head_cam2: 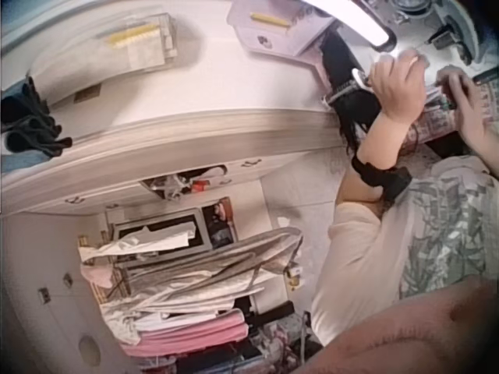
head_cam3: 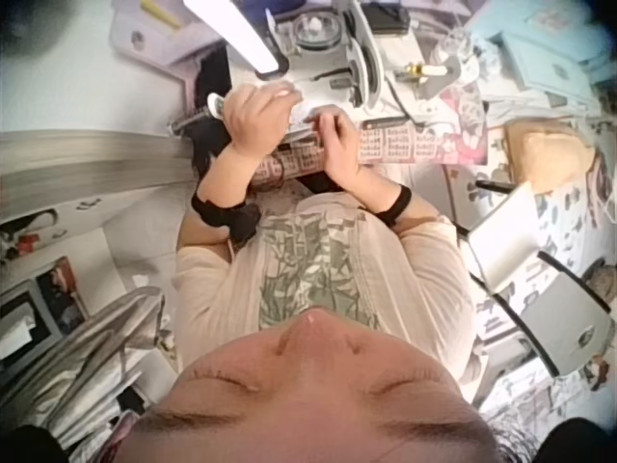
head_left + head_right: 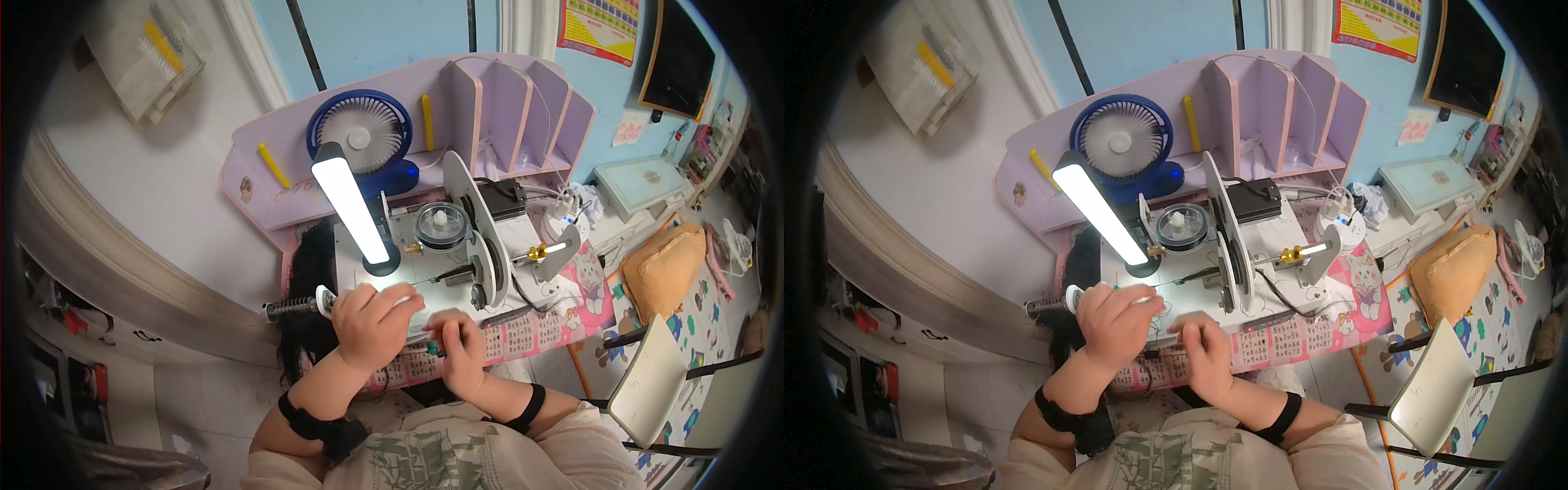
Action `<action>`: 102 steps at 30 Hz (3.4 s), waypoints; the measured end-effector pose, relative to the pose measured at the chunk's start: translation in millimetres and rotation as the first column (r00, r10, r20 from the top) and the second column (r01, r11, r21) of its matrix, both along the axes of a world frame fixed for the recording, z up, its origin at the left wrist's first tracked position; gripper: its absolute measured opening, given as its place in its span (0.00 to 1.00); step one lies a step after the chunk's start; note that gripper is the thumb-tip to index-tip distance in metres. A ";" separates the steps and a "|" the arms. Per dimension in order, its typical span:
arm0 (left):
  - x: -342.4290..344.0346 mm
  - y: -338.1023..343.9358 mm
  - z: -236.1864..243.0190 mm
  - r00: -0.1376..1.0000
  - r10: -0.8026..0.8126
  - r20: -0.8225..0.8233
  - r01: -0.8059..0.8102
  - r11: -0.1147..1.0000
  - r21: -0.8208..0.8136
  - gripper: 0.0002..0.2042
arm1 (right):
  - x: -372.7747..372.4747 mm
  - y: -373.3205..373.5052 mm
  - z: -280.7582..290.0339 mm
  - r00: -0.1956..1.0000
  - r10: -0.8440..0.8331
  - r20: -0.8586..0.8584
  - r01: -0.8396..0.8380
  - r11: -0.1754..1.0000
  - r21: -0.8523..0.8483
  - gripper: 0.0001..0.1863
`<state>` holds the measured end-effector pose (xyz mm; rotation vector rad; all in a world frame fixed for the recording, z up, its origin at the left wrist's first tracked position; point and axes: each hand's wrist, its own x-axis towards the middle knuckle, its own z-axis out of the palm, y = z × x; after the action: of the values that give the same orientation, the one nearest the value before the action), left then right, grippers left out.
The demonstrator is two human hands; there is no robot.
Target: The recorder uses a winding machine to wind copper wire onto a small spool, using tweezers to guide the wire and adjust the components.
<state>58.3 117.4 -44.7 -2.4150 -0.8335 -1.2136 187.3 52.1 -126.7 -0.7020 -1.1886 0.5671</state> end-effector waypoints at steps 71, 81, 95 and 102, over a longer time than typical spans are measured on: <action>-8.5 12.0 21.6 1.000 -0.010 -0.017 0.004 0.951 -0.309 0.11 | -13.6 26.9 37.5 0.868 -0.113 -0.483 -0.287 0.680 -0.675 0.05; 2.1 28.4 14.7 0.995 -0.088 -0.044 0.062 0.909 -0.413 0.06 | -20.6 36.0 46.4 0.634 -0.107 -0.766 -0.477 0.725 -0.497 0.07; -3.2 33.2 12.6 0.984 -0.174 0.028 0.166 0.859 -0.484 0.03 | -17.6 33.1 42.9 0.592 -0.082 -0.801 -0.496 0.747 -0.443 0.07; -5.0 36.9 13.1 0.970 -0.228 0.087 0.242 0.844 -0.478 0.02 | -20.6 34.6 42.9 0.614 -0.133 -0.778 -0.431 0.769 -0.472 0.07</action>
<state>53.4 154.4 -31.6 -2.9886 -0.9685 -1.2391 166.7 86.7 -83.8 -0.7710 -0.1779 1.3175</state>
